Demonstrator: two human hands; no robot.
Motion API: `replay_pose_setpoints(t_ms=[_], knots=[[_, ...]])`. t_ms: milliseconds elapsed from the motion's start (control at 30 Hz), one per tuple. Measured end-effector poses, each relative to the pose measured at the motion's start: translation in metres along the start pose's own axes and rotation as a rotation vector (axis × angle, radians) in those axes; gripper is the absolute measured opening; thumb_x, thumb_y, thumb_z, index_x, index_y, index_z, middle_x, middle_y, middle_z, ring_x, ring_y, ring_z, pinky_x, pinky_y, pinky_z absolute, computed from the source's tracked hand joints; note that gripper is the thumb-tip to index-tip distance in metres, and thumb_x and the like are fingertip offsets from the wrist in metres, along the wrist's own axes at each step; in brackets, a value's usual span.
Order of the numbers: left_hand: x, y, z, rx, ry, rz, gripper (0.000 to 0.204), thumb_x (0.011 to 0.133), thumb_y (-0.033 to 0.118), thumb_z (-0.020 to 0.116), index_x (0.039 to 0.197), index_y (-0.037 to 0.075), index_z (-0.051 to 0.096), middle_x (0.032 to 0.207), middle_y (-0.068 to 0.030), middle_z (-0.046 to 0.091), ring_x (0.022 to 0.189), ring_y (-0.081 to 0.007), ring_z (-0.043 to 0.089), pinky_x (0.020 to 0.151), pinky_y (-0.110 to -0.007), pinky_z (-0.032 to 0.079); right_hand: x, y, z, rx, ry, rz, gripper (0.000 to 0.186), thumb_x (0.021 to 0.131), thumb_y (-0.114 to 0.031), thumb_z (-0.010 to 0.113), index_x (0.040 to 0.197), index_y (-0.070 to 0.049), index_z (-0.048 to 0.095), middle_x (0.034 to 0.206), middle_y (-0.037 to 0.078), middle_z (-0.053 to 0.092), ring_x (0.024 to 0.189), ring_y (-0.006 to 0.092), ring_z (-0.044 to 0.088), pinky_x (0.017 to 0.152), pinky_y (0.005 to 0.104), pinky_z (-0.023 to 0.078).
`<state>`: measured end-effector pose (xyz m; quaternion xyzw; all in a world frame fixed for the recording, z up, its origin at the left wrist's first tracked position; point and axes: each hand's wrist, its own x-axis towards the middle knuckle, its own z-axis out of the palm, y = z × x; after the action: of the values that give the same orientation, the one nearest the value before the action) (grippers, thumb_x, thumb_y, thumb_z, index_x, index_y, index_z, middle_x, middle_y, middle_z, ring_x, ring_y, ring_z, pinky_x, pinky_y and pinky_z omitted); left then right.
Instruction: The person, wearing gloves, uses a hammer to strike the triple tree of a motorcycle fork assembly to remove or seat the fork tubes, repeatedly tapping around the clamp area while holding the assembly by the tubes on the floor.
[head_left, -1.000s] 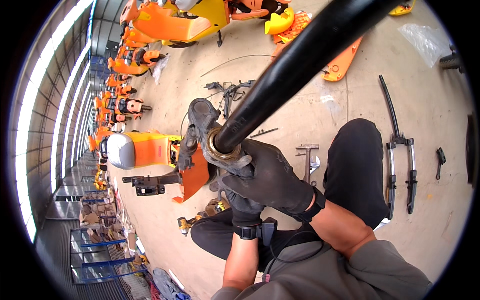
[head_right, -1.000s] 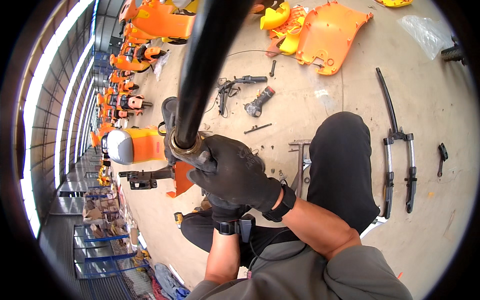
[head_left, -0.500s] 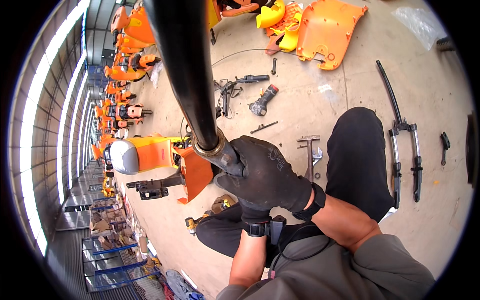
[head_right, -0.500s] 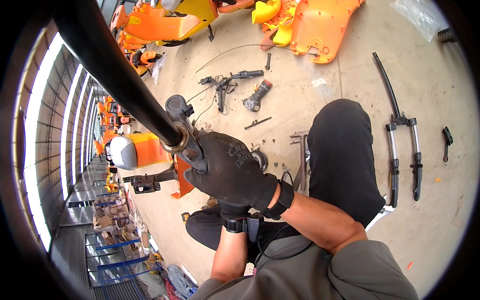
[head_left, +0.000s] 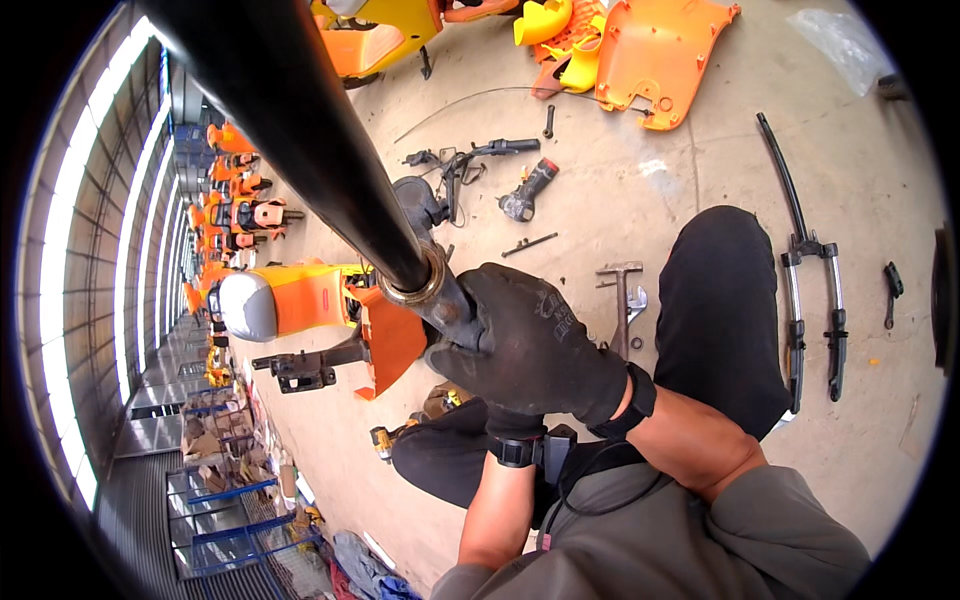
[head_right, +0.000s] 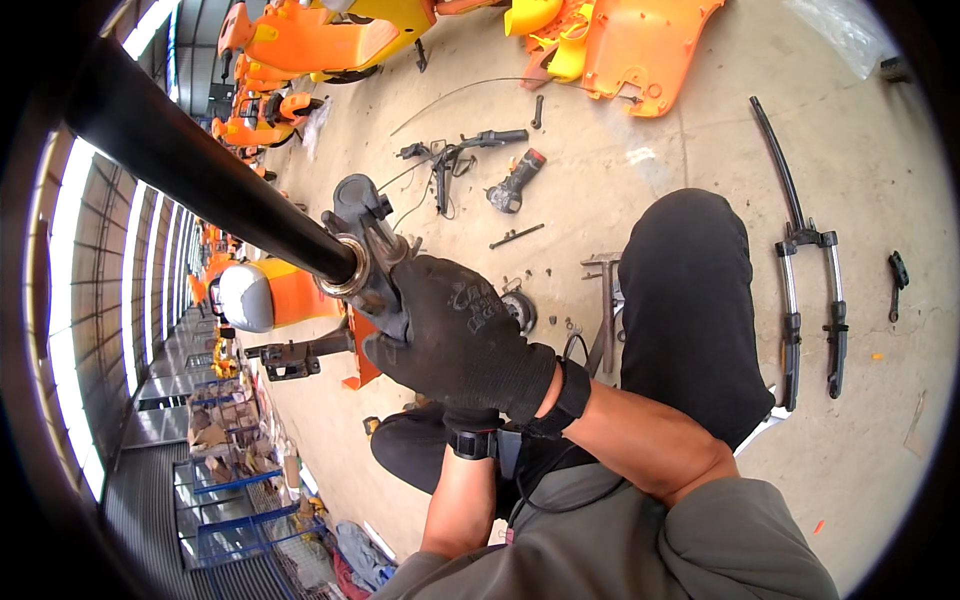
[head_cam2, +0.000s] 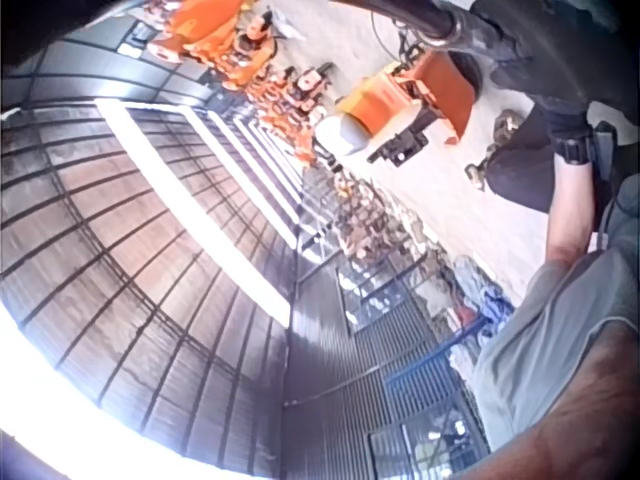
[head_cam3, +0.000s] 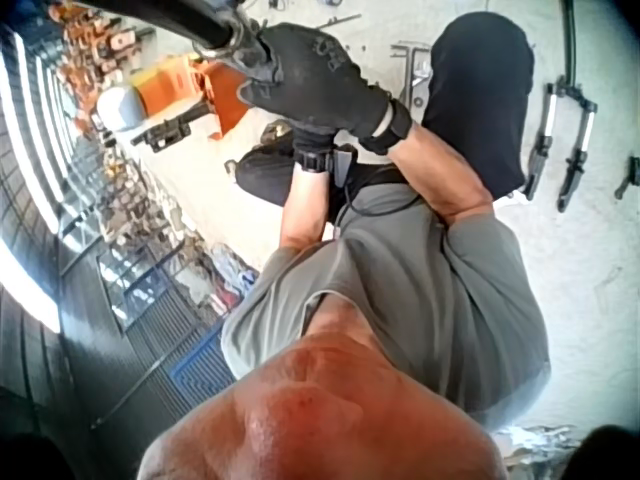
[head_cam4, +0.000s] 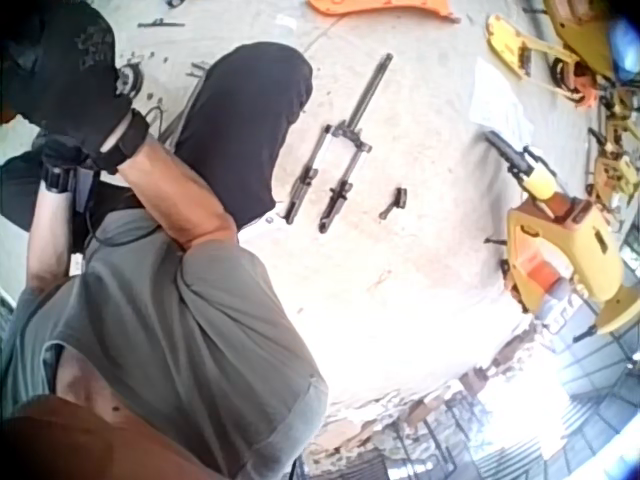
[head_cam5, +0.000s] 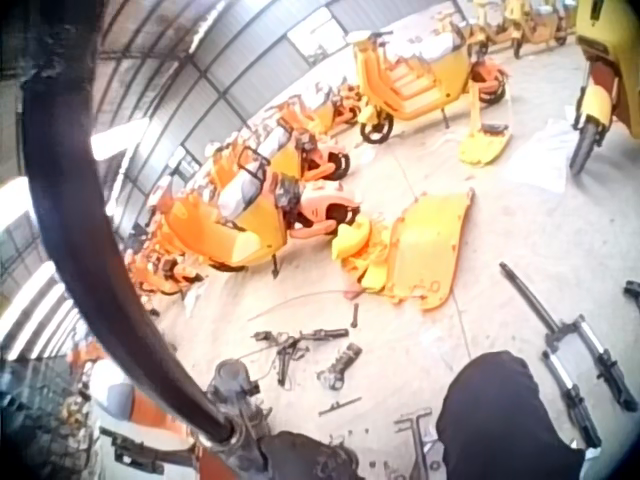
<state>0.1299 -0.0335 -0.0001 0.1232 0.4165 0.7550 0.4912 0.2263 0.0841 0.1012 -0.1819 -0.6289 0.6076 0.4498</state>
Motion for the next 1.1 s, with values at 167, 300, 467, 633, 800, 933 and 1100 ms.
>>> replay_pose_setpoints(t_ms=[167, 300, 467, 633, 800, 933, 1100], knots=[[0.0, -0.002, -0.002, 0.004, 0.008, -0.001, 0.051, 0.1, 0.027, 0.051, 0.144, 0.006, 0.034, 0.14, -0.0109, 0.048, 0.126, -0.025, 0.05, 0.108, -0.038, 0.039, 0.0, -0.001, -0.001, 0.014, 0.017, -0.042, 0.039, 0.071, -0.022, 0.078, 0.099, -0.003, 0.058, 0.084, 0.016, 0.058, 0.077, 0.0358, 0.06, 0.069, 0.0431, 0.049], [0.0, -0.003, -0.002, 0.009, 0.009, -0.004, 0.051, 0.1, 0.027, 0.051, 0.144, 0.006, 0.034, 0.14, -0.0109, 0.048, 0.126, -0.025, 0.05, 0.108, -0.038, 0.039, 0.0, 0.001, 0.001, -0.013, 0.015, -0.034, 0.039, 0.071, -0.022, 0.078, 0.099, -0.003, 0.058, 0.084, 0.016, 0.058, 0.076, 0.0351, 0.06, 0.068, 0.0425, 0.049], [-0.003, -0.002, -0.001, 0.016, 0.013, -0.004, 0.051, 0.1, 0.027, 0.051, 0.144, 0.007, 0.035, 0.14, -0.011, 0.048, 0.126, -0.0251, 0.05, 0.108, -0.038, 0.039, -0.001, 0.001, 0.001, -0.017, 0.025, -0.062, 0.038, 0.071, -0.022, 0.078, 0.098, -0.003, 0.058, 0.083, 0.016, 0.058, 0.075, 0.0344, 0.06, 0.068, 0.0422, 0.048], [-0.005, -0.003, -0.003, 0.032, 0.017, -0.017, 0.051, 0.1, 0.027, 0.051, 0.144, 0.007, 0.035, 0.14, -0.011, 0.049, 0.126, -0.0251, 0.05, 0.108, -0.038, 0.039, -0.001, 0.0, 0.002, -0.016, 0.04, -0.055, 0.038, 0.071, -0.023, 0.078, 0.098, -0.003, 0.058, 0.082, 0.016, 0.058, 0.073, 0.0342, 0.06, 0.067, 0.0425, 0.048], [-0.008, -0.002, -0.003, 0.051, 0.028, -0.022, 0.051, 0.1, 0.026, 0.051, 0.144, 0.007, 0.035, 0.139, -0.0111, 0.049, 0.126, -0.0251, 0.05, 0.107, -0.038, 0.04, -0.003, -0.001, 0.003, -0.036, 0.037, -0.061, 0.04, 0.072, -0.022, 0.078, 0.101, -0.002, 0.058, 0.083, 0.016, 0.058, 0.074, 0.0346, 0.061, 0.067, 0.0432, 0.049], [-0.012, -0.001, -0.003, 0.06, 0.03, -0.027, 0.05, 0.1, 0.026, 0.051, 0.144, 0.007, 0.035, 0.139, -0.0111, 0.049, 0.126, -0.0251, 0.05, 0.107, -0.038, 0.04, -0.005, -0.002, 0.003, -0.059, 0.01, -0.041, 0.041, 0.072, -0.022, 0.077, 0.103, -0.002, 0.057, 0.084, 0.016, 0.059, 0.075, 0.035, 0.061, 0.068, 0.0432, 0.05], [-0.013, -0.001, -0.003, 0.067, 0.034, -0.031, 0.05, 0.1, 0.026, 0.051, 0.144, 0.007, 0.036, 0.139, -0.0111, 0.049, 0.126, -0.0252, 0.05, 0.107, -0.038, 0.04, -0.005, 0.0, 0.004, -0.086, 0.019, -0.085, 0.041, 0.073, -0.021, 0.077, 0.102, -0.002, 0.056, 0.086, 0.016, 0.059, 0.077, 0.0357, 0.061, 0.07, 0.0435, 0.05]])
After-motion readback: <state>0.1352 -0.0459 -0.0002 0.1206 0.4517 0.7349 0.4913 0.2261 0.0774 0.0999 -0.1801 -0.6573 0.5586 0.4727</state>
